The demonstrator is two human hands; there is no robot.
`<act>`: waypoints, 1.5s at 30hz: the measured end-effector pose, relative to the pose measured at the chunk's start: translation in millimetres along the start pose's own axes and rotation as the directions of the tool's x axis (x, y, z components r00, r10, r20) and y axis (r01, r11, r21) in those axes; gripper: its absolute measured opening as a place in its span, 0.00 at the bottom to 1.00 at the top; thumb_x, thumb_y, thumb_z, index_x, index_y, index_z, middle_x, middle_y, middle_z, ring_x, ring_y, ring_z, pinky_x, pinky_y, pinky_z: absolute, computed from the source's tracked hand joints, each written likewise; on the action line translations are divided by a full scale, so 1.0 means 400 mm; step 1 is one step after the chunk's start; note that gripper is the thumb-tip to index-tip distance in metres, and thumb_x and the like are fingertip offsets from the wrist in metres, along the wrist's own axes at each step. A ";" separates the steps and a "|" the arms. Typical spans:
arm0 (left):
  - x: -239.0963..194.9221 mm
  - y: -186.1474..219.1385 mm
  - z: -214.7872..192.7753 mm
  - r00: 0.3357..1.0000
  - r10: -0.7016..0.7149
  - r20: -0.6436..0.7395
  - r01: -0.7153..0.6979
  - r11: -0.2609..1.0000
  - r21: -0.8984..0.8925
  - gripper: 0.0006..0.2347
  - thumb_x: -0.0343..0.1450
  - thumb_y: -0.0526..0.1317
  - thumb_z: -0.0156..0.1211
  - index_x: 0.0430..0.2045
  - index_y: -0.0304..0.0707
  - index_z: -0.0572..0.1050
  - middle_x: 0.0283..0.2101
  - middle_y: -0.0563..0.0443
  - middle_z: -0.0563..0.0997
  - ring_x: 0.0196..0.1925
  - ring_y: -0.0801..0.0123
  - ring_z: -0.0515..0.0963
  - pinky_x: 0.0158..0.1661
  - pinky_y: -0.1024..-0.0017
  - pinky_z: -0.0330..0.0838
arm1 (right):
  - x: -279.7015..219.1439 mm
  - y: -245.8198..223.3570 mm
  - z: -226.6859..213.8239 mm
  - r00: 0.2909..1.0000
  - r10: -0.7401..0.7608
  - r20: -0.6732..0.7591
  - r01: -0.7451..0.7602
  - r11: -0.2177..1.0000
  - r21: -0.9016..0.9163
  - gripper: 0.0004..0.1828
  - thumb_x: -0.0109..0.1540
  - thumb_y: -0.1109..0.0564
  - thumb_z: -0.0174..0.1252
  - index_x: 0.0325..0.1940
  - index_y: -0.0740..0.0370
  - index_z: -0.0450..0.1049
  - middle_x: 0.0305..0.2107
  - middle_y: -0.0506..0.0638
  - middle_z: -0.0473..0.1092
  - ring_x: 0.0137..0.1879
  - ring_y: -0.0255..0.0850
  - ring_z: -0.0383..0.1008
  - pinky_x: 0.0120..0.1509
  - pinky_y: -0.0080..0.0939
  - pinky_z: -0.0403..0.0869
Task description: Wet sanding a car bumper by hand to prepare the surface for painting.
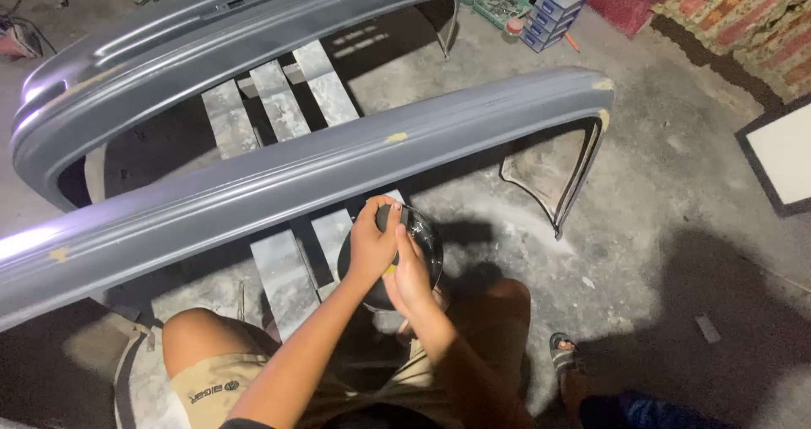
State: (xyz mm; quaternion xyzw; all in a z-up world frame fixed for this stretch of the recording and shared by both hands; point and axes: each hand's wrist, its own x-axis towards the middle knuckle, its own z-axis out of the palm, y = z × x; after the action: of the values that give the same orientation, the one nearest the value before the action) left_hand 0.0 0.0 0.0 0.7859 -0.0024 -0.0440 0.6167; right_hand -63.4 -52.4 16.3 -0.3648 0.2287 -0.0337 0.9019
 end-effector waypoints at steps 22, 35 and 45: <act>0.025 0.051 -0.146 0.924 -0.197 0.327 0.264 0.948 -0.176 0.11 0.68 0.34 0.67 0.43 0.32 0.83 0.31 0.40 0.85 0.26 0.71 0.81 0.30 0.76 0.83 | 0.088 -0.087 -0.105 0.989 -0.137 -0.063 0.046 0.672 -0.739 0.22 0.65 0.41 0.61 0.56 0.57 0.80 0.33 0.46 0.69 0.38 0.36 0.70 0.45 0.44 0.82; 0.044 0.009 -0.127 0.905 -0.098 0.413 0.064 0.993 0.095 0.08 0.69 0.33 0.61 0.38 0.35 0.84 0.25 0.41 0.86 0.26 0.67 0.85 0.34 0.71 0.82 | 0.169 -0.137 -0.181 0.954 -0.141 -0.263 0.061 0.954 -0.293 0.20 0.61 0.54 0.66 0.54 0.62 0.73 0.40 0.52 0.68 0.41 0.44 0.74 0.39 0.48 0.84; 0.049 0.075 -0.253 0.950 0.124 0.286 -0.287 0.706 0.648 0.18 0.71 0.51 0.61 0.51 0.42 0.79 0.43 0.42 0.86 0.51 0.47 0.83 0.49 0.51 0.78 | 0.335 -0.291 -0.253 0.735 -0.656 0.170 0.440 0.271 -0.856 0.11 0.67 0.53 0.53 0.41 0.62 0.74 0.34 0.63 0.73 0.47 0.53 0.77 0.52 0.55 0.75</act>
State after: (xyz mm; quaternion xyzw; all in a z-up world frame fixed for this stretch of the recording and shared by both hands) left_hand 28.5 89.6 51.4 0.9416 -0.1750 -0.0580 0.2818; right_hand 24.3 -233.1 -20.9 -0.8093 0.1692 -0.2665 0.4953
